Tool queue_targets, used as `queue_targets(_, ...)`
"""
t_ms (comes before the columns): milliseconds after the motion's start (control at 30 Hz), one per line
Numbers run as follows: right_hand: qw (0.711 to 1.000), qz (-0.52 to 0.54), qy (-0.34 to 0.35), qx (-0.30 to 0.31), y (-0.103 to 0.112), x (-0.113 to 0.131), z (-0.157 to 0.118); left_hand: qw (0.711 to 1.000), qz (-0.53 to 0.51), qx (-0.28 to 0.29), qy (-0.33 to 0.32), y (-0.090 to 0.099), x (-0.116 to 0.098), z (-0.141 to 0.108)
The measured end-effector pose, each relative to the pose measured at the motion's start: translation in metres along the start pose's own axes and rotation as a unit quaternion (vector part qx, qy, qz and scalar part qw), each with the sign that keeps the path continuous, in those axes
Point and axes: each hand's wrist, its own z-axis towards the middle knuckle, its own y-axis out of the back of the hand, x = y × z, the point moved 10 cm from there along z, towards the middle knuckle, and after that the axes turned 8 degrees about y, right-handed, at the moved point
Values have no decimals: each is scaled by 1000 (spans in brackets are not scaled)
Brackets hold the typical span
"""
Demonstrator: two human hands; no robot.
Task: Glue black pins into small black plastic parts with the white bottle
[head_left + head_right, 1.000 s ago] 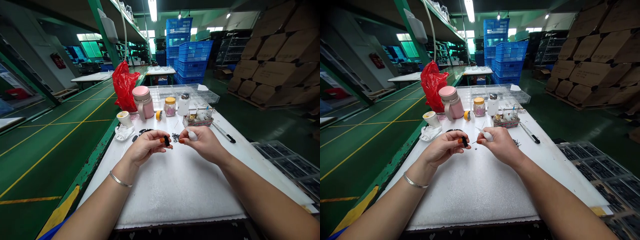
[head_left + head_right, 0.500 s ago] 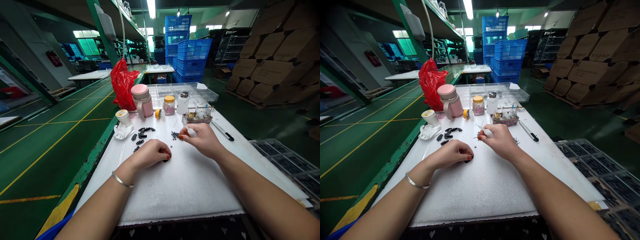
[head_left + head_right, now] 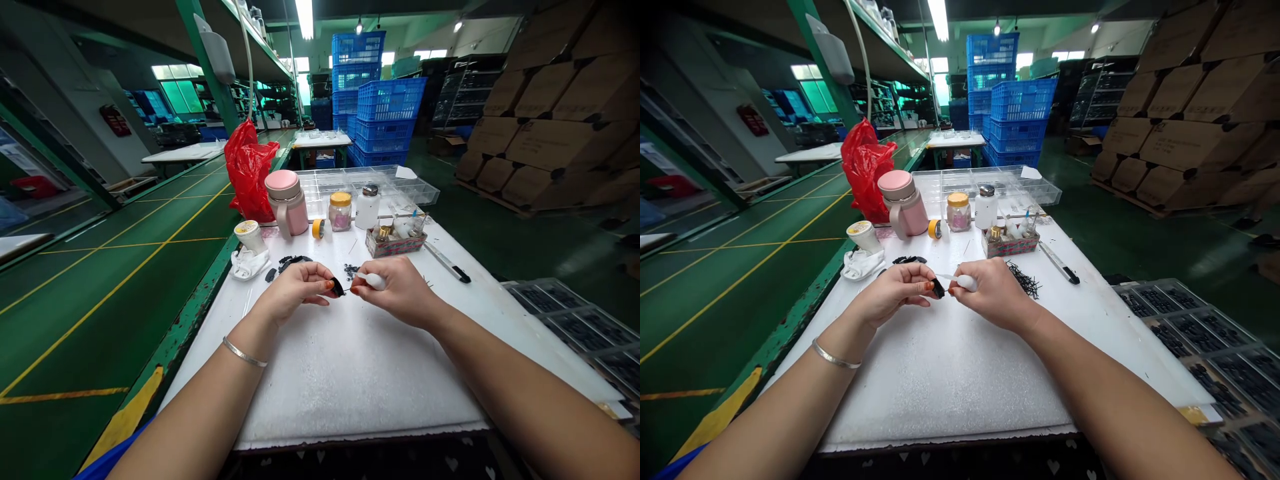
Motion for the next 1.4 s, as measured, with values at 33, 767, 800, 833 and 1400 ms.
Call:
queue_targets(33, 1000, -10, 2, 0, -1, 0, 0, 1000, -4, -1, 1, 0, 0, 0)
queue_targets(767, 975, -220, 19, 31, -15, 10, -1, 999, 10, -17, -33, -4, -6, 0)
queue_targets(800, 974, -224, 16, 33, -15, 10, -1, 999, 10, -19, -34, -4, -7, 0)
queue_targets(833, 973, -226, 13, 34, -15, 9, -1, 999, 9, -20, -34, -4, -7, 0)
queue_targets(1400, 962, -262, 45, 63, -24, 13, 2, 998, 32, -31, -47, -3, -8, 3)
